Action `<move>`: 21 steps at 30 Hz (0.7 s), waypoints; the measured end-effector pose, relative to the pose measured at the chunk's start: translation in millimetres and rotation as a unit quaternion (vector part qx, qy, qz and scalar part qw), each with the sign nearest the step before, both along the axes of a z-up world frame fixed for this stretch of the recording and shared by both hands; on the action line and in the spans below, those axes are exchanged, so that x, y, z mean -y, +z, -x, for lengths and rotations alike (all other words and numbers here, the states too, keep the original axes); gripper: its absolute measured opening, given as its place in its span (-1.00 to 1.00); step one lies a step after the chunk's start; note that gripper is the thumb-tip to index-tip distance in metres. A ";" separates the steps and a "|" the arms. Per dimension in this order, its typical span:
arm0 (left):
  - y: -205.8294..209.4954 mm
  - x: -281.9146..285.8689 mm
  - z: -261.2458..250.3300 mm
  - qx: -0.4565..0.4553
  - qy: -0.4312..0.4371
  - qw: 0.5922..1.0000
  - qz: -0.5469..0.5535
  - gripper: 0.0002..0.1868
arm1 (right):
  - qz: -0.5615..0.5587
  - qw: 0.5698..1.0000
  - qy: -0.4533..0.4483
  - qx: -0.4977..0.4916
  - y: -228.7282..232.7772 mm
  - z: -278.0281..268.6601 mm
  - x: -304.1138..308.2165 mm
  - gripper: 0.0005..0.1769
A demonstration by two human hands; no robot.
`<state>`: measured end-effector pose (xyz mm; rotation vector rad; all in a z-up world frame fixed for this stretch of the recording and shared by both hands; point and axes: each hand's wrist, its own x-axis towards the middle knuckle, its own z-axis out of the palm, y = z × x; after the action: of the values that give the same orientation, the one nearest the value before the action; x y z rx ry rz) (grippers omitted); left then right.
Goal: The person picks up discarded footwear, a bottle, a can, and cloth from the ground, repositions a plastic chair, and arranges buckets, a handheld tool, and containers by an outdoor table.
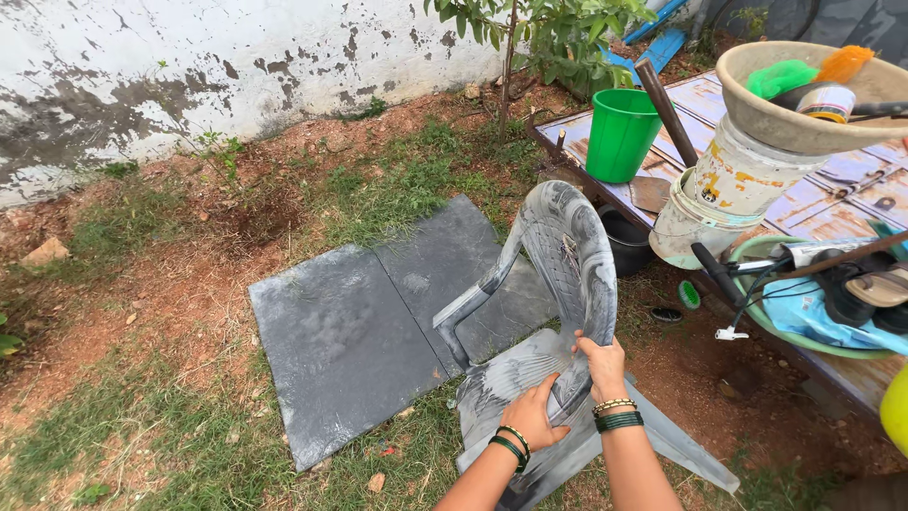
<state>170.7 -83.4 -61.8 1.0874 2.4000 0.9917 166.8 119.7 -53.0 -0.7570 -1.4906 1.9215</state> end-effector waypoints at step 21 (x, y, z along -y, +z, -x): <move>1.0 -5.9 -49.1 0.008 -0.044 0.999 0.027 0.06 | 0.048 0.995 -0.083 0.002 -8.8 -74.4 0.0 -0.83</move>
<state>219.8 -77.5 -60.8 1.1525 2.3303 0.8984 241.2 119.7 -61.8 -0.8980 -1.3023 1.8764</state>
